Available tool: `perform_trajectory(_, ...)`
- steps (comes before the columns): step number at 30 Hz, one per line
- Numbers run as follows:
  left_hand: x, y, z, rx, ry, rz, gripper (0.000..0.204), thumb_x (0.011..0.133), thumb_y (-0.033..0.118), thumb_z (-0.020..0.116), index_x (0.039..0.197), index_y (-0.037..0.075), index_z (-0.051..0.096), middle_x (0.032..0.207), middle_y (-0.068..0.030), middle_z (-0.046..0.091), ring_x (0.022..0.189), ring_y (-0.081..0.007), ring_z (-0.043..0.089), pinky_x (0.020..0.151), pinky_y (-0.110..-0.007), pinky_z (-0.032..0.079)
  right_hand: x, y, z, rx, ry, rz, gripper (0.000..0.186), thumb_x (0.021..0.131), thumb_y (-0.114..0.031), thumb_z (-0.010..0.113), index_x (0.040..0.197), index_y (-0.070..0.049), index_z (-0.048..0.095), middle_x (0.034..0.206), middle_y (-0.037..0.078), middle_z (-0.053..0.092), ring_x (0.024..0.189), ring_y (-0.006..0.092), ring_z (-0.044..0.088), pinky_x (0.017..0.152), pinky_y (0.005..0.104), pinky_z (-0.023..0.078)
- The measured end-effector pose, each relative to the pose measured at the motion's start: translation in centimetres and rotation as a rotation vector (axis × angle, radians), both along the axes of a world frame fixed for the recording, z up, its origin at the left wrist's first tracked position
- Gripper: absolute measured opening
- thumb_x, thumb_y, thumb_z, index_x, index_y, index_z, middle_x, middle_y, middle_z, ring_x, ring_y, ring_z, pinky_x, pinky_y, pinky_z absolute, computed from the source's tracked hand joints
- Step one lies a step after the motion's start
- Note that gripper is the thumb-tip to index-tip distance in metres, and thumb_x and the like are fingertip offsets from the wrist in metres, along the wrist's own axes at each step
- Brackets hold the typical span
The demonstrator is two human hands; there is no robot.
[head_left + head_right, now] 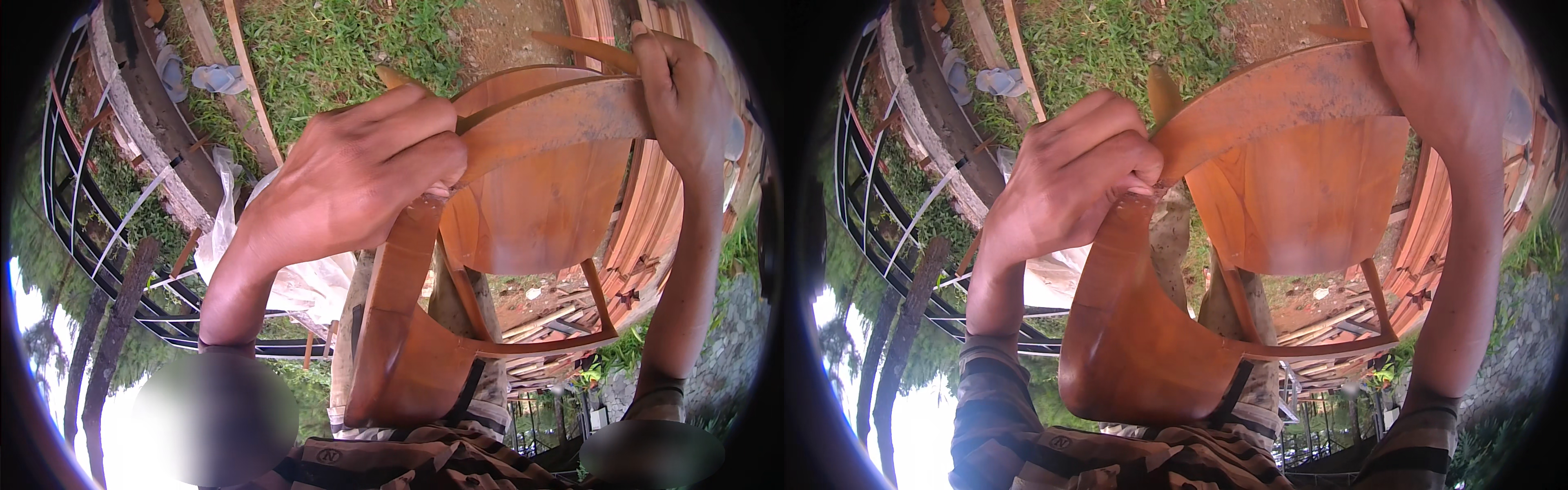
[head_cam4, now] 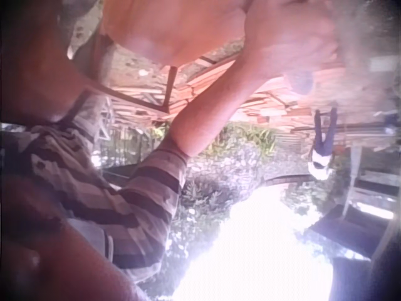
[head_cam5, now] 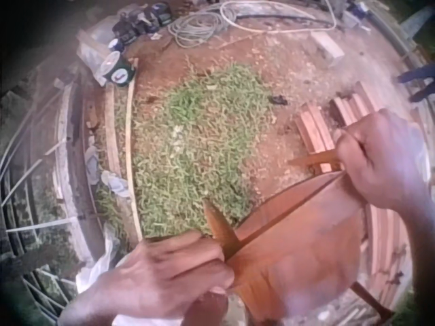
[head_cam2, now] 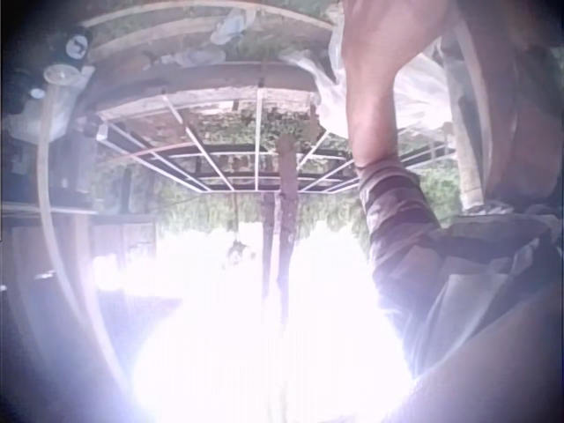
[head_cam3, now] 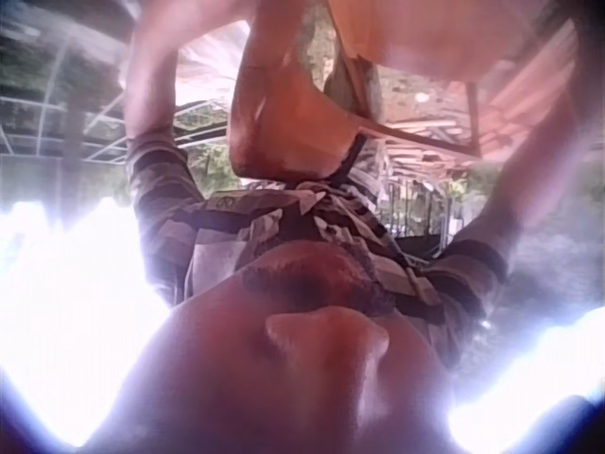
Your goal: The person repairs a wooden chair by applying glue to a broken armrest and attaching a wooden patch. They then use an angle grinder to smooth the repaired area and inspect the joint by hand.
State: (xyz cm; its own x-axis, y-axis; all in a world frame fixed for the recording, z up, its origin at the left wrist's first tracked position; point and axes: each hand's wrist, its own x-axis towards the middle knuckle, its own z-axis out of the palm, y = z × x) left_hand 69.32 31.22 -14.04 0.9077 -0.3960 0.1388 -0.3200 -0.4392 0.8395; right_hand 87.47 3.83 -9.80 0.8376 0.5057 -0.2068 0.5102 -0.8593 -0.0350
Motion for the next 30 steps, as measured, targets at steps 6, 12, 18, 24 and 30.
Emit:
perform_trajectory(6, -0.1, 0.7, -0.2, -0.136, 0.103, -0.04, 0.017, 0.074, 0.003, 0.073, 0.082, 0.004, 0.059, 0.08, -0.0077, 0.055, 0.077, -0.0255, 0.057, 0.066, -0.036, 0.047, -0.2, -0.4, -0.6, 0.058, -0.094, 0.015, 0.04, 0.098, -0.035, 0.052, 0.087, 0.0, 0.066, 0.074, 0.018, 0.061, 0.074, 0.0374, 0.061, 0.071, 0.0409, 0.047)
perform_trajectory(12, -1.7, 3.5, -0.2, -0.32, 0.195, 0.163, 0.011, 0.086, 0.01, 0.074, 0.089, 0.003, 0.066, 0.083, -0.008, 0.064, 0.081, -0.0236, 0.062, 0.073, -0.035, 0.05, 0.2, 0.1, 0.2, -0.122, 0.025, -0.059, 0.04, 0.099, -0.036, 0.052, 0.09, 0.0, 0.069, 0.076, 0.019, 0.063, 0.074, 0.0359, 0.063, 0.071, 0.0414, 0.048)
perform_trajectory(18, -1.2, 1.2, 0.0, -0.153, 0.081, 0.069, 0.024, 0.073, 0.01, 0.082, 0.096, 0.005, 0.075, 0.085, -0.0054, 0.066, 0.079, -0.023, 0.063, 0.067, -0.036, 0.049, 0.2, -0.4, -0.5, -0.035, -0.038, -0.036, 0.04, 0.099, -0.037, 0.052, 0.096, -0.002, 0.072, 0.076, 0.02, 0.062, 0.075, 0.0349, 0.064, 0.071, 0.0414, 0.048)
perform_trajectory(24, -0.8, 0.9, 0.8, -0.009, 0.046, 0.051, 0.02, 0.069, 0.01, 0.081, 0.087, 0.006, 0.072, 0.084, -0.0049, 0.063, 0.077, -0.0243, 0.061, 0.063, -0.036, 0.048, 0.4, -0.8, -0.2, -0.059, -0.046, -0.018, 0.041, 0.099, -0.038, 0.052, 0.1, -0.002, 0.072, 0.08, 0.019, 0.066, 0.076, 0.0346, 0.065, 0.072, 0.0408, 0.048)
perform_trajectory(30, 0.1, 0.0, 1.1, 0.092, -0.025, 0.014, 0.016, 0.068, 0.006, 0.075, 0.079, 0.005, 0.064, 0.08, -0.0056, 0.057, 0.073, -0.025, 0.058, 0.058, -0.036, 0.047, 0.3, -0.9, -0.4, -0.037, -0.049, -0.014, 0.043, 0.099, -0.039, 0.051, 0.091, -0.002, 0.069, 0.072, 0.019, 0.058, 0.07, 0.0357, 0.06, 0.069, 0.0425, 0.046)
